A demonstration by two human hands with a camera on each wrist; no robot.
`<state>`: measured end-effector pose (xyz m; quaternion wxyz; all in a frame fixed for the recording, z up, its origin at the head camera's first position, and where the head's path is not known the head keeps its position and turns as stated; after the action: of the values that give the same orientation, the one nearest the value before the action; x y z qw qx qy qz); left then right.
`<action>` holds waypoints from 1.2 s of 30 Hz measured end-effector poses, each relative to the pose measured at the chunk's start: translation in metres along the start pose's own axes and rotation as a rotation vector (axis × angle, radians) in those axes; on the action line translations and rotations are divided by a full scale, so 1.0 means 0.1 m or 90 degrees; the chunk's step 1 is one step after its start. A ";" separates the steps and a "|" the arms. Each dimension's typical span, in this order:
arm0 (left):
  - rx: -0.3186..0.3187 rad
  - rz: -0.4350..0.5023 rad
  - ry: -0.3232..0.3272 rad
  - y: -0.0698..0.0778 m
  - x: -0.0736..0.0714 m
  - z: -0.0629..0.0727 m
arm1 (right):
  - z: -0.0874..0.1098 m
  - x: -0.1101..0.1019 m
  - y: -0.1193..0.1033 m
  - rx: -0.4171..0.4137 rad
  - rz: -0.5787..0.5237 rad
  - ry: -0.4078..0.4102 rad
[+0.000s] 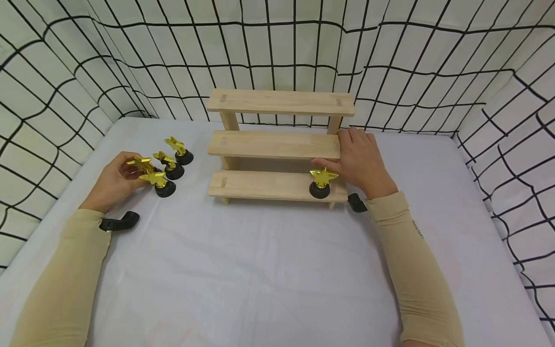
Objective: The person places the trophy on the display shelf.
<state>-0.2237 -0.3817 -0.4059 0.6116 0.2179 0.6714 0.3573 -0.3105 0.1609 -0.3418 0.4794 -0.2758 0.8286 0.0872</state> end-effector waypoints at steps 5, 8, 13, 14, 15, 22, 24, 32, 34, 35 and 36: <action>-0.001 -0.008 0.012 0.03 -0.03 0.03 | -0.01 -0.01 -0.01 0.003 -0.003 -0.004; -0.001 -0.007 0.012 0.04 -0.05 0.04 | -0.01 0.00 -0.02 0.004 -0.004 -0.006; 0.000 -0.015 0.021 0.03 -0.10 0.05 | -0.02 0.00 -0.03 0.002 -0.002 -0.006; 0.001 -0.018 0.022 0.03 -0.11 0.05 | -0.02 0.00 -0.03 0.001 -0.002 -0.004; -0.002 -0.022 0.022 0.02 -0.12 0.05 | -0.02 0.00 -0.04 -0.001 -0.001 -0.003; -0.013 -0.028 0.033 0.05 -0.19 0.10 | -0.03 -0.02 -0.05 -0.015 0.003 0.006; -0.012 -0.032 0.049 0.06 -0.22 0.11 | -0.03 -0.02 -0.05 -0.017 0.007 0.004; -0.012 -0.029 0.092 0.10 -0.32 0.14 | -0.03 -0.03 -0.06 -0.032 0.014 0.013; -0.005 -0.024 0.101 0.12 -0.35 0.13 | -0.02 -0.04 -0.06 -0.035 0.014 0.022; 0.000 -0.020 0.106 0.14 -0.36 0.13 | -0.01 -0.04 -0.05 -0.033 0.013 0.025; 0.005 -0.016 0.110 0.15 -0.37 0.13 | -0.01 -0.05 -0.05 -0.032 0.012 0.028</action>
<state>-0.2071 -0.3960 -0.3699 0.5552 0.1800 0.7257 0.3642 -0.3067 0.1582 -0.3369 0.4528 -0.2815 0.8393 0.1063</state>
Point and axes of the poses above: each hand's wrist, its own z-axis away from the middle knuckle, its own x-axis out of the palm, y = z × x, the point moved 7 cm from there along -z, towards the middle knuckle, and after that the axes turned 8 degrees about y, right-handed, at the moved point
